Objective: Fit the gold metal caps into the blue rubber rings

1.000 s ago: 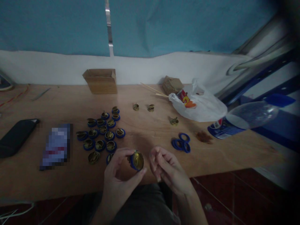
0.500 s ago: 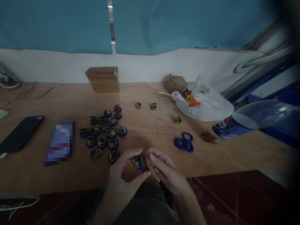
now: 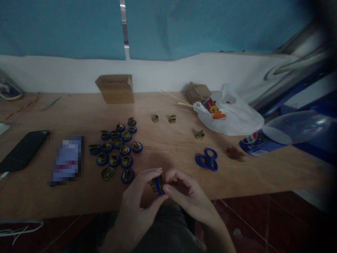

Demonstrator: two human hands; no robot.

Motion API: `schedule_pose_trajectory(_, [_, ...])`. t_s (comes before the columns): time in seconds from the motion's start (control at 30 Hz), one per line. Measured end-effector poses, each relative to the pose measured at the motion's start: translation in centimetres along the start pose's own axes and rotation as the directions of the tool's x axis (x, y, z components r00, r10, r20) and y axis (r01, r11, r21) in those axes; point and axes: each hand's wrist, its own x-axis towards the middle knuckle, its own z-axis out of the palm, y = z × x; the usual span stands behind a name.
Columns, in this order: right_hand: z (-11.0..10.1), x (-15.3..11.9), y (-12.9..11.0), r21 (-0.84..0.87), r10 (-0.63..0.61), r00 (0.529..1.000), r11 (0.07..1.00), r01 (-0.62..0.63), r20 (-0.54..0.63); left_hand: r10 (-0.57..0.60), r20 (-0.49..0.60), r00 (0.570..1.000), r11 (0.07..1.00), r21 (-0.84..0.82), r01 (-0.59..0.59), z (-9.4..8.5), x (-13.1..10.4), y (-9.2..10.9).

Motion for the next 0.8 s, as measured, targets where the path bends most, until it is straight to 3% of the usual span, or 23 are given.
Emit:
schedule_pose_trajectory(0.13, [-0.2,-0.4,-0.3,-0.229,-0.111,0.994,0.967,0.112,0.017,0.071,0.045,0.996,0.993,0.093,-0.075,-0.3,-0.2,-0.1])
schedule_pose_trajectory(0.27, [-0.1,-0.7,-0.7,-0.349,-0.173,0.985,0.921,0.171,0.027,0.093,0.063,0.994,0.986,0.133,-0.1,-0.4,-0.2,0.0])
schedule_pose_trajectory(0.8, [-0.7,-0.6,-1.5,-0.439,-0.137,0.984,0.882,0.172,0.112,0.129,0.125,0.984,0.971,0.186,-0.15,-0.6,-0.1,0.0])
